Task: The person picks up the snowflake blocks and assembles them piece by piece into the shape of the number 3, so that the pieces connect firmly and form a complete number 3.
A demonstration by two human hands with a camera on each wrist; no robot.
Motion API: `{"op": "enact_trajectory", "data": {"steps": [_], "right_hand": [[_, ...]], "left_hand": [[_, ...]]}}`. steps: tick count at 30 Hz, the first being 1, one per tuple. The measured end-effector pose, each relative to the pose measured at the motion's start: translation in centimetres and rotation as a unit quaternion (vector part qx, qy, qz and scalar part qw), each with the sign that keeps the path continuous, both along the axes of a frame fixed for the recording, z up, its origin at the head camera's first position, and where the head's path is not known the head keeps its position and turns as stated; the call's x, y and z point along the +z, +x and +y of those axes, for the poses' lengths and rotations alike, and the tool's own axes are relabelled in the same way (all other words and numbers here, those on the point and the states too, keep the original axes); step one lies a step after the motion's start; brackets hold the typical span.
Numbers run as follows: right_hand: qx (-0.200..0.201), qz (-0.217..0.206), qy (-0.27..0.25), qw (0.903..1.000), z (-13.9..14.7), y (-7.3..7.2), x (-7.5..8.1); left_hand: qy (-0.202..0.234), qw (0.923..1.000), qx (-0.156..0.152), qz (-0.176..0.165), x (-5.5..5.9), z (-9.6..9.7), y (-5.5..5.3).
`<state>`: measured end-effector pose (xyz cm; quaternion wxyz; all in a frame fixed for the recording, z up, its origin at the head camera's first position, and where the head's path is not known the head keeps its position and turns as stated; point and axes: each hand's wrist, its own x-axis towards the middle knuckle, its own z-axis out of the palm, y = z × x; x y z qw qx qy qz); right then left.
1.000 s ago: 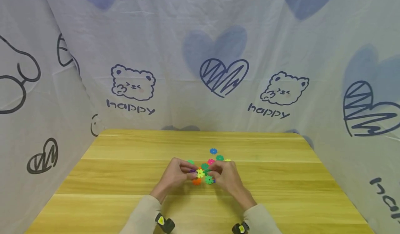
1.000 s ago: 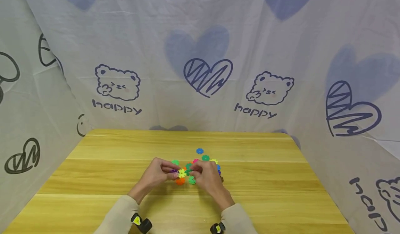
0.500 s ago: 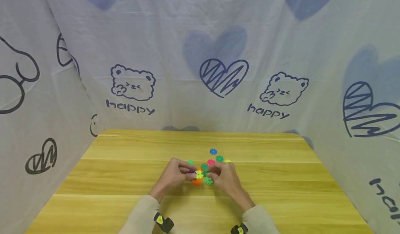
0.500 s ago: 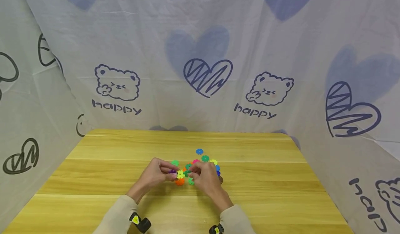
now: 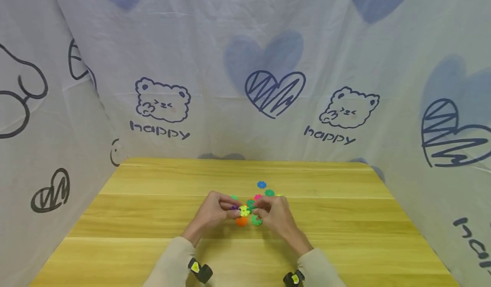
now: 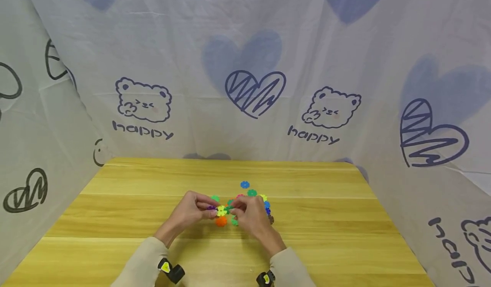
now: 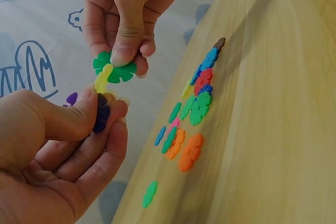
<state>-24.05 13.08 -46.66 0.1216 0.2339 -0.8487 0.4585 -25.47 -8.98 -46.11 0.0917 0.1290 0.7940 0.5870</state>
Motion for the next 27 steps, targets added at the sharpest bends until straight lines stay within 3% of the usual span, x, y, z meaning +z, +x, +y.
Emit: {"op": "enact_trajectory", "data": {"steps": [6, 11, 19, 27], "right_hand": [[0.016, 0.035, 0.007, 0.9992, 0.4, -0.6, 0.2], [0.023, 0.054, 0.01, 0.9983, 0.4, -0.9, 0.3], [0.032, 0.083, 0.013, 0.9959, 0.2, -1.1, -0.1], [0.042, 0.113, -0.007, 0.9926, 0.4, -1.4, -0.8]], "left_hand": [[0.0, 0.9995, -0.021, 0.025, 0.3, 0.0, -0.1], [0.028, 0.9989, -0.038, 0.002, 0.4, -0.2, -0.2], [0.006, 0.9984, -0.055, -0.001, 0.2, -0.6, -0.2], [0.027, 0.9978, -0.06, -0.011, -0.3, -0.5, -0.2]]}}
